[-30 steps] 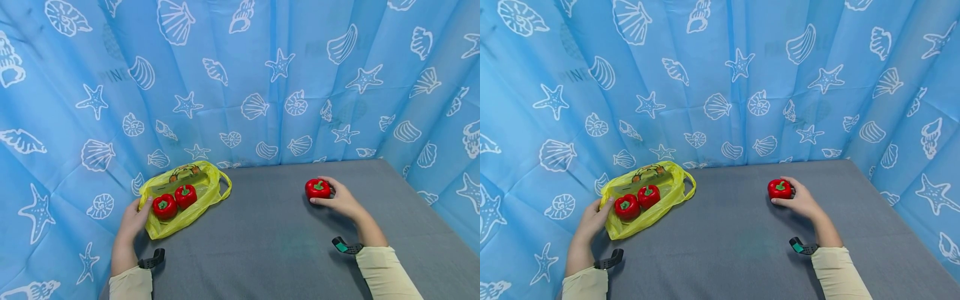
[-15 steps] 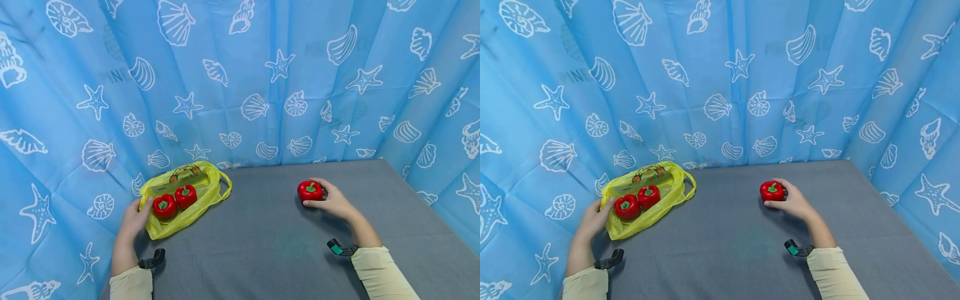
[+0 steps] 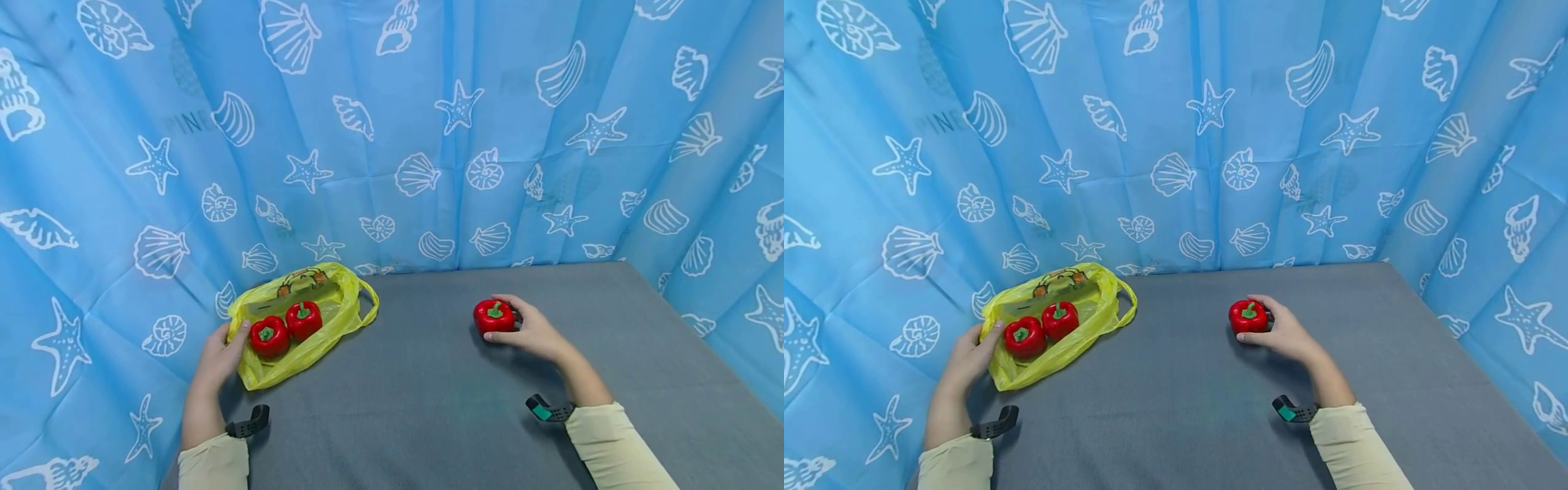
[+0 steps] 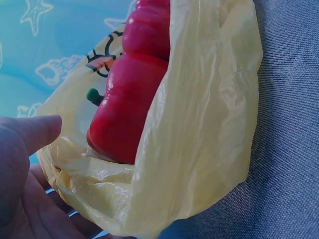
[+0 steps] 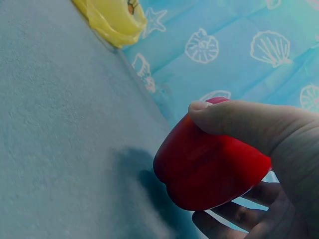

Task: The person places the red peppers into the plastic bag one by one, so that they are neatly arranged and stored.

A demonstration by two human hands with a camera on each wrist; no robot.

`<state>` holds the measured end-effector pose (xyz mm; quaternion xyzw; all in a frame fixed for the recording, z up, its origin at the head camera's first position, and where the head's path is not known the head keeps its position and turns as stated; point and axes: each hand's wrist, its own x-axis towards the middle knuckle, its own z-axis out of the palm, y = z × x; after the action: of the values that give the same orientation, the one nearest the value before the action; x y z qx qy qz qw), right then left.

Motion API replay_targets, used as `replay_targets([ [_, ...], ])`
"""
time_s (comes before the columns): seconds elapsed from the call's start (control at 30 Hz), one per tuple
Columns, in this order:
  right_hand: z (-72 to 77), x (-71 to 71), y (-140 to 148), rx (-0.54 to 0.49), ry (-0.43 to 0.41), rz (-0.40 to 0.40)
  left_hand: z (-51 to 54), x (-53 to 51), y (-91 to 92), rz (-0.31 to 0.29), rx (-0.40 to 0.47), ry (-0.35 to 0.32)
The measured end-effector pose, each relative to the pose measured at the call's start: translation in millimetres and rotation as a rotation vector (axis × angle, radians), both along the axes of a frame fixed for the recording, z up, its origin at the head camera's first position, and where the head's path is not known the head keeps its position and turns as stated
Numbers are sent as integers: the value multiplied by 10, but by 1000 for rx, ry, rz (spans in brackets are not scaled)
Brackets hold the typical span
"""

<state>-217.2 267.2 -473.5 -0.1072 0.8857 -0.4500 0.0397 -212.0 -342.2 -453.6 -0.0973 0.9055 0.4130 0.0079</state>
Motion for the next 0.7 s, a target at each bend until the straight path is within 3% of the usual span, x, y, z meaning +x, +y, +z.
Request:
replay_targets([
  [0.27, -8, -44, -188, -24, 23, 39, -1, 15, 1, -12, 2, 18],
  [0.7, -3, -195, -896, -71, 1, 133, 38, 21, 11, -9, -9, 17],
])
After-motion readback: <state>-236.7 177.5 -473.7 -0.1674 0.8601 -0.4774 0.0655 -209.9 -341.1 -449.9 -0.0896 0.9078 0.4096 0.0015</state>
